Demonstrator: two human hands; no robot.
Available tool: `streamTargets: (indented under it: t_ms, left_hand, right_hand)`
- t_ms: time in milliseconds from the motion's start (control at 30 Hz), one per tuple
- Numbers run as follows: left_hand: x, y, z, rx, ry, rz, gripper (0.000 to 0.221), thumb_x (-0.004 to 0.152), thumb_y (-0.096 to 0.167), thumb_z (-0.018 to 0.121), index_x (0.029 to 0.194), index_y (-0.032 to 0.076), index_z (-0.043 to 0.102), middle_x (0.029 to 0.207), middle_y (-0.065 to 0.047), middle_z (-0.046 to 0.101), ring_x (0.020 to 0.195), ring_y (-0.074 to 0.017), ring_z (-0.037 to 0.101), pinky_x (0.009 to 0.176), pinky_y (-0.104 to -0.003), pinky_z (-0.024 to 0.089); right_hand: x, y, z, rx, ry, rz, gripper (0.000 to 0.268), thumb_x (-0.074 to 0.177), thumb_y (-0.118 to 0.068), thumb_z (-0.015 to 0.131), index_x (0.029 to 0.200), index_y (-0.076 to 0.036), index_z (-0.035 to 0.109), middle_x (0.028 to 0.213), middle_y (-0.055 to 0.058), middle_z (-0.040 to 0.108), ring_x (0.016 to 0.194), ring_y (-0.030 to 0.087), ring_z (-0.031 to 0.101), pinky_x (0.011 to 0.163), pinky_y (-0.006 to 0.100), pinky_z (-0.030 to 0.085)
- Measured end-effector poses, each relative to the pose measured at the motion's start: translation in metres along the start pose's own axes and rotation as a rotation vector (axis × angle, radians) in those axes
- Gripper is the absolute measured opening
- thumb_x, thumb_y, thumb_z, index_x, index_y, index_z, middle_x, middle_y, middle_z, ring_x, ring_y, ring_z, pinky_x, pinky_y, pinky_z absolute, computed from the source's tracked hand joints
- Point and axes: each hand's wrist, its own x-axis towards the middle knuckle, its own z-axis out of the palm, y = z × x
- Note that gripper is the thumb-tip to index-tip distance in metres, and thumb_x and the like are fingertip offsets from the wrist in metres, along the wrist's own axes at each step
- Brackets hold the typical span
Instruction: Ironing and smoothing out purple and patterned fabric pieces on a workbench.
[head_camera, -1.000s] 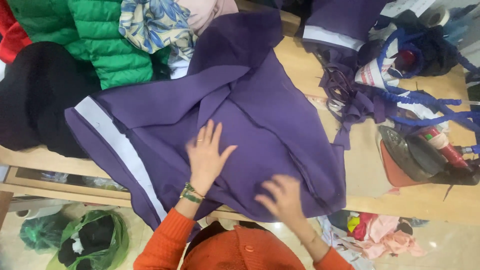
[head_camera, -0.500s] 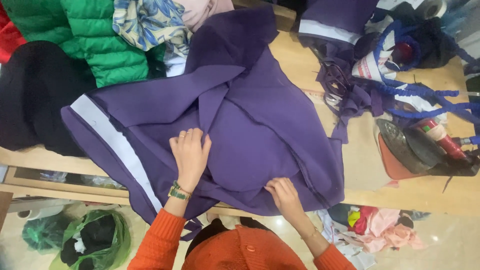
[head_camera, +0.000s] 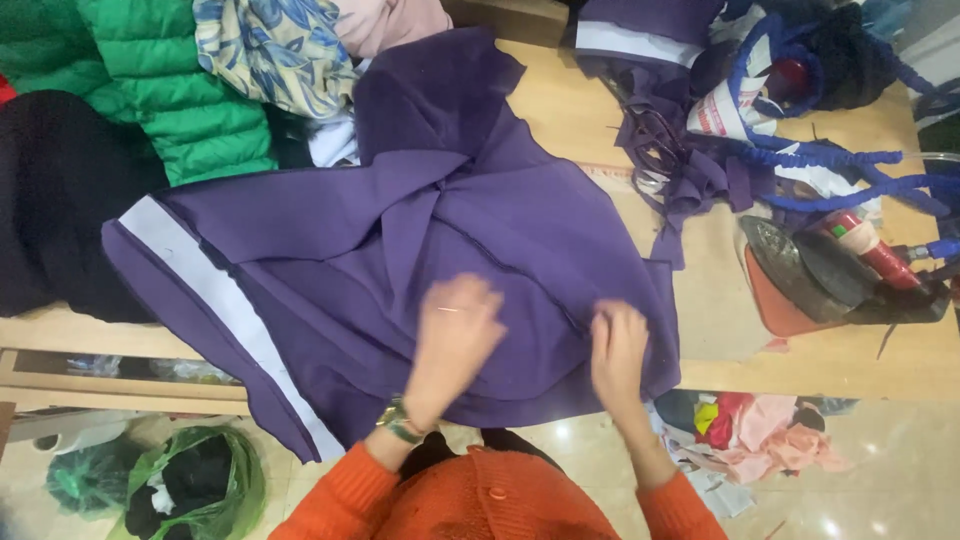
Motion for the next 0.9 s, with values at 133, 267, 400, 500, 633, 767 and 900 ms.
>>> streamTargets:
  t_ms: [133, 267, 400, 500, 633, 767, 900]
  left_hand:
    - [-0.003, 0.031, 0.024, -0.114, -0.231, 0.158, 0.078, 0.094, 0.056, 0.058, 0.159, 0.021, 0.034, 0.168, -0.009, 0.029, 0.156, -0.0294, 0.021, 0.124, -0.064, 0.006]
    - [0.003, 0.034, 0.024, -0.022, -0.297, 0.161, 0.081, 0.094, 0.061, 0.054, 0.161, 0.025, 0.027, 0.170, -0.006, 0.022, 0.156, -0.0277, 0.017, 0.123, -0.067, 0.004]
    - [0.008, 0.033, 0.027, -0.056, -0.292, 0.112, 0.073, 0.097, 0.064, 0.048, 0.159, 0.031, 0.031, 0.168, -0.001, 0.026, 0.154, -0.0241, 0.022, 0.121, -0.071, 0.003]
    - [0.007, 0.010, 0.021, -0.061, -0.222, 0.050, 0.067, 0.097, 0.064, 0.049, 0.156, 0.033, 0.039, 0.166, 0.001, 0.032, 0.153, -0.0222, 0.025, 0.119, -0.070, 0.007]
    - [-0.005, -0.021, 0.020, 0.061, -0.065, -0.168, 0.062, 0.098, 0.062, 0.049, 0.152, 0.032, 0.047, 0.163, 0.000, 0.041, 0.147, -0.0241, 0.039, 0.113, -0.058, 0.033]
    - [0.019, 0.002, 0.021, 0.026, -0.012, -0.166, 0.068, 0.094, 0.057, 0.061, 0.148, 0.016, 0.052, 0.162, -0.017, 0.039, 0.148, -0.0401, 0.033, 0.109, -0.068, 0.035]
    - [0.029, 0.023, 0.041, -0.084, -0.070, 0.118, 0.072, 0.095, 0.053, 0.059, 0.153, 0.014, 0.046, 0.162, -0.014, 0.040, 0.152, -0.0357, 0.029, 0.119, -0.066, 0.020]
  right_hand:
    - [0.032, 0.049, 0.047, -0.215, -0.018, -0.013, 0.041, 0.113, -0.032, 0.050, 0.083, -0.009, 0.064, 0.070, 0.014, 0.066, 0.073, 0.039, 0.068, 0.071, 0.050, 0.050]
    - [0.040, 0.071, 0.053, -0.298, -0.116, 0.132, 0.045, 0.113, -0.044, 0.045, 0.090, -0.010, 0.063, 0.066, 0.023, 0.067, 0.070, 0.046, 0.072, 0.067, 0.053, 0.055]
    - [0.056, 0.093, 0.055, -0.442, -0.034, -0.066, 0.041, 0.108, -0.046, 0.054, 0.076, -0.021, 0.058, 0.058, 0.002, 0.065, 0.064, 0.023, 0.071, 0.070, 0.032, 0.053]
    - [0.057, 0.070, 0.035, -0.307, -0.140, -0.046, 0.028, 0.106, -0.041, 0.058, 0.090, -0.018, 0.062, 0.074, 0.001, 0.065, 0.078, 0.023, 0.068, 0.078, 0.035, 0.051]
    - [0.044, 0.034, 0.003, -0.107, -0.187, 0.068, 0.033, 0.104, -0.023, 0.061, 0.135, -0.017, 0.063, 0.122, 0.009, 0.061, 0.118, 0.030, 0.058, 0.099, 0.048, 0.042]
    - [0.025, 0.014, 0.021, -0.021, -0.124, -0.183, 0.045, 0.102, -0.019, 0.060, 0.147, -0.017, 0.057, 0.139, 0.015, 0.059, 0.134, 0.033, 0.052, 0.109, 0.046, 0.036]
    - [0.003, 0.006, 0.031, -0.011, -0.145, -0.284, 0.055, 0.101, -0.024, 0.060, 0.154, -0.013, 0.047, 0.157, 0.019, 0.044, 0.144, 0.035, 0.043, 0.113, 0.047, 0.036]
